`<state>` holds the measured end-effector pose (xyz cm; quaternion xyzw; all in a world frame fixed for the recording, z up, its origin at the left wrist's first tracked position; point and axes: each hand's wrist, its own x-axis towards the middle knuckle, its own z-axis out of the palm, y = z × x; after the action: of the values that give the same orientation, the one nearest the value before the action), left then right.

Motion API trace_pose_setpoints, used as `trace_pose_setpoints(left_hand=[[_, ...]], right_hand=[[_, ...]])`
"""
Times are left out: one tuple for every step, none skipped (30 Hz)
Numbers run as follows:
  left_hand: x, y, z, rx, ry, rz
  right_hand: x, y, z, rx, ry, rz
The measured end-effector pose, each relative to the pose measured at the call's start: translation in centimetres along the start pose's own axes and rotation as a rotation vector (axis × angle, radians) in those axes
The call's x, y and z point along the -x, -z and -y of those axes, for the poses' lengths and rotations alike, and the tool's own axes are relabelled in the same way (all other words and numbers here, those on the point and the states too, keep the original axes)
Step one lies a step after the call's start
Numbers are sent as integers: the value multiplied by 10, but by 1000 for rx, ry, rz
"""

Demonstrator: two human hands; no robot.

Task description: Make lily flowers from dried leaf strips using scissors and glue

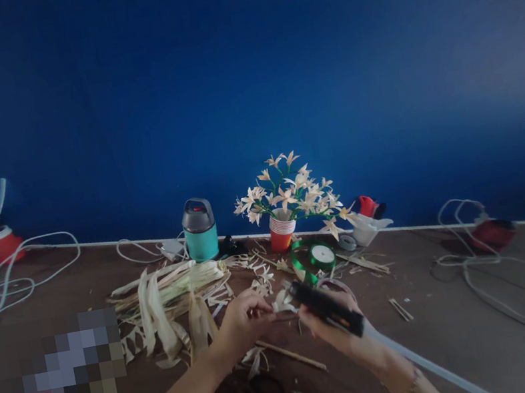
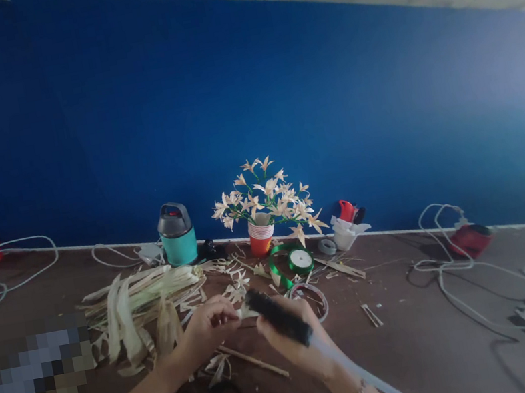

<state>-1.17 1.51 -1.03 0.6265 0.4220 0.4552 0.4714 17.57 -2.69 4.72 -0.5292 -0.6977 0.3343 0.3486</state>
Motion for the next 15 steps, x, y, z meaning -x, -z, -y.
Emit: trace_pose_setpoints(left_hand=[[-1, 1, 0, 6, 44, -46], [-2, 1, 0, 42, 101, -108], [-2, 3, 0, 96, 159, -170], [-3, 4, -1, 154, 210, -220], [-3, 6, -2, 208, 240, -255], [-3, 7, -2, 252, 252, -275], [-4, 8, -3, 287, 252, -283], [-4, 8, -3, 317, 248, -283], [-3, 7, -3, 341, 246, -280], [-3, 7, -3, 359, 248, -276], [-3, 6, -3, 370, 251, -272], [-2, 5, -3, 373, 255, -269], [-2, 3, -2, 372, 256, -267], [-1, 2, -2, 370, 254, -264], [0, 2, -2, 368, 252, -260]], right_hand=[[6, 6, 6, 141, 103, 166], [12, 10, 9, 301, 198, 304], [19, 13, 10, 459, 206, 279], [25, 14, 8, 584, 173, 228], [32, 14, 3, 658, 133, 183], [37, 13, -4, 705, 90, 185], [42, 12, -12, 731, 25, 193], [46, 11, -21, 730, -32, 212], [49, 10, -30, 707, -68, 248], [51, 10, -39, 685, -101, 272], [52, 10, -47, 677, -135, 285], [53, 10, -54, 678, -165, 283], [54, 10, -61, 672, -169, 282], [54, 9, -66, 663, -164, 278], [54, 9, -71, 647, -145, 278]])
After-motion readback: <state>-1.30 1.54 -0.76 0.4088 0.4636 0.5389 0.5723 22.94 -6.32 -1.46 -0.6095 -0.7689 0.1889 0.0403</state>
